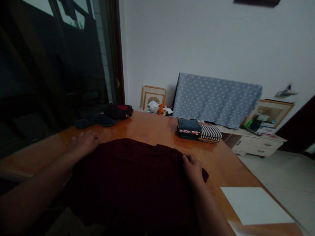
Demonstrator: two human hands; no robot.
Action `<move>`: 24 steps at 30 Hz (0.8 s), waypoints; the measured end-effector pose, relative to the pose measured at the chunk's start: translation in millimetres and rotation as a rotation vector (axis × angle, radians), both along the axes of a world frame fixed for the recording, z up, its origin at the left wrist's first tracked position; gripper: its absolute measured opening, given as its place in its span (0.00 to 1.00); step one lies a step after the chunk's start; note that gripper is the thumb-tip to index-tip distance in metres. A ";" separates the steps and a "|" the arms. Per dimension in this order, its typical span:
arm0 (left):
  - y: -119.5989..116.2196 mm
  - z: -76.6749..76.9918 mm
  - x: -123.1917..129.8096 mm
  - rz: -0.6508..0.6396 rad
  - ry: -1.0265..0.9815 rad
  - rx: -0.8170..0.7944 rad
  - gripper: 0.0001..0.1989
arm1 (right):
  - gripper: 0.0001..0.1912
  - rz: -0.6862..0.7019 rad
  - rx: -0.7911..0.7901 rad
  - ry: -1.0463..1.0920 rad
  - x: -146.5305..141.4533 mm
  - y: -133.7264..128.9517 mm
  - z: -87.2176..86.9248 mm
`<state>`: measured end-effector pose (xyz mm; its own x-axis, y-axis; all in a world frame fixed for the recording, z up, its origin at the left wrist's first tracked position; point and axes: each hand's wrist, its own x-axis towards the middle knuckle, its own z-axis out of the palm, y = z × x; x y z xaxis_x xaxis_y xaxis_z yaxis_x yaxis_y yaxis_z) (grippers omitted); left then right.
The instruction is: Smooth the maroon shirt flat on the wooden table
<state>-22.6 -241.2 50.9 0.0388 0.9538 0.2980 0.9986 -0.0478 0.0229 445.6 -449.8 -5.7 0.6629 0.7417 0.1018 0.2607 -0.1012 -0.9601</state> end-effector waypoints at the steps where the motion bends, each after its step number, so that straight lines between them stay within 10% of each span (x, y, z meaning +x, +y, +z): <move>1: -2.8 0.5 13.3 -0.072 -0.012 0.031 0.12 | 0.20 0.004 0.010 0.025 1.5 1.1 -1.4; 7: -10.2 -14.8 82.1 -0.434 -0.172 -0.079 0.15 | 0.21 -0.057 0.032 0.172 14.4 1.5 5.5; 17: -6.9 -52.8 91.6 -0.385 -0.199 -0.073 0.18 | 0.24 -0.180 -0.305 -0.386 72.9 -31.7 20.4; 24: -7.0 -52.0 91.4 -0.389 -0.226 -0.064 0.17 | 0.12 0.216 -0.323 -0.213 50.4 -37.4 20.3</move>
<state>68.7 -248.2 -1.1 0.3384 0.8982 0.2807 0.8763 -0.4095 0.2537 496.0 -487.2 14.6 0.4784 0.8772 -0.0402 0.4974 -0.3084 -0.8109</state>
